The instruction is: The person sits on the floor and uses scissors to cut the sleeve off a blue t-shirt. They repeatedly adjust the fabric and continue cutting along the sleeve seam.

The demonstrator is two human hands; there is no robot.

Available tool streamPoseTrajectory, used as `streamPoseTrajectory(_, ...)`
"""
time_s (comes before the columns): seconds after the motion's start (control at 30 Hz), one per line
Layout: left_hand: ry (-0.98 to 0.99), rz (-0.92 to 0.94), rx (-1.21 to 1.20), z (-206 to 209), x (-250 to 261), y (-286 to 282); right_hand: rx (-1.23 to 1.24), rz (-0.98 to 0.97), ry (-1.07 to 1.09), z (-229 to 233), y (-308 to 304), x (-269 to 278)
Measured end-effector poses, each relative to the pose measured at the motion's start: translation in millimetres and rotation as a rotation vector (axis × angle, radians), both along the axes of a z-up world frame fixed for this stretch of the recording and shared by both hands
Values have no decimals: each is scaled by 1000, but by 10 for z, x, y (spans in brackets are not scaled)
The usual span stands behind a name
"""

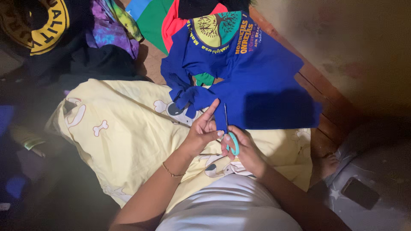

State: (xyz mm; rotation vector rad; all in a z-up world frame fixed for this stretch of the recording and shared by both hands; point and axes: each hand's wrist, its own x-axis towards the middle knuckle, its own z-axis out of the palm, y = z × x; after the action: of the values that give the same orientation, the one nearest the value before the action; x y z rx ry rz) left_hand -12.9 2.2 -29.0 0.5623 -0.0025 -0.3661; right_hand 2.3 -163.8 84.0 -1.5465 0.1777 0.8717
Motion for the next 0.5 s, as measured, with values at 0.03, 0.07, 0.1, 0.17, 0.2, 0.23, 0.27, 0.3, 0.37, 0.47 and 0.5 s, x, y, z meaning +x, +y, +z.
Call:
streamPoseTrajectory(0.03,7,-11,-9,10,16,3,-28,-1,11,-5,3,-12)
streamPoseTrajectory(0.07,48,-29,-26,34,33,9,-57,-2,23,-7,5,-23)
streamPoseTrajectory(0.1,91,-49,-44,67,43,19,-86,-5,36,-8,5,-33)
streamPoseTrajectory(0.17,129,-67,-65,147,75,41,-65,4,50,-2,5,-32)
streamPoseTrajectory(0.2,125,-65,-70,187,94,54,-54,10,55,3,7,-23)
streamPoseTrajectory(0.23,123,-62,-74,226,106,69,-45,2,58,11,10,-13)
streamPoseTrajectory(0.27,75,-45,-102,261,118,82,-36,-6,61,17,13,2)
streamPoseTrajectory(0.3,26,-26,-128,289,136,93,-27,-14,63,22,15,25)
streamPoseTrajectory(0.37,-29,-4,-145,323,156,114,-52,-6,76,23,23,58)
streamPoseTrajectory(0.47,-41,0,-105,338,172,124,-72,10,59,-10,37,92)
streamPoseTrajectory(0.5,-42,-5,-84,335,171,125,-76,15,48,-28,45,94)
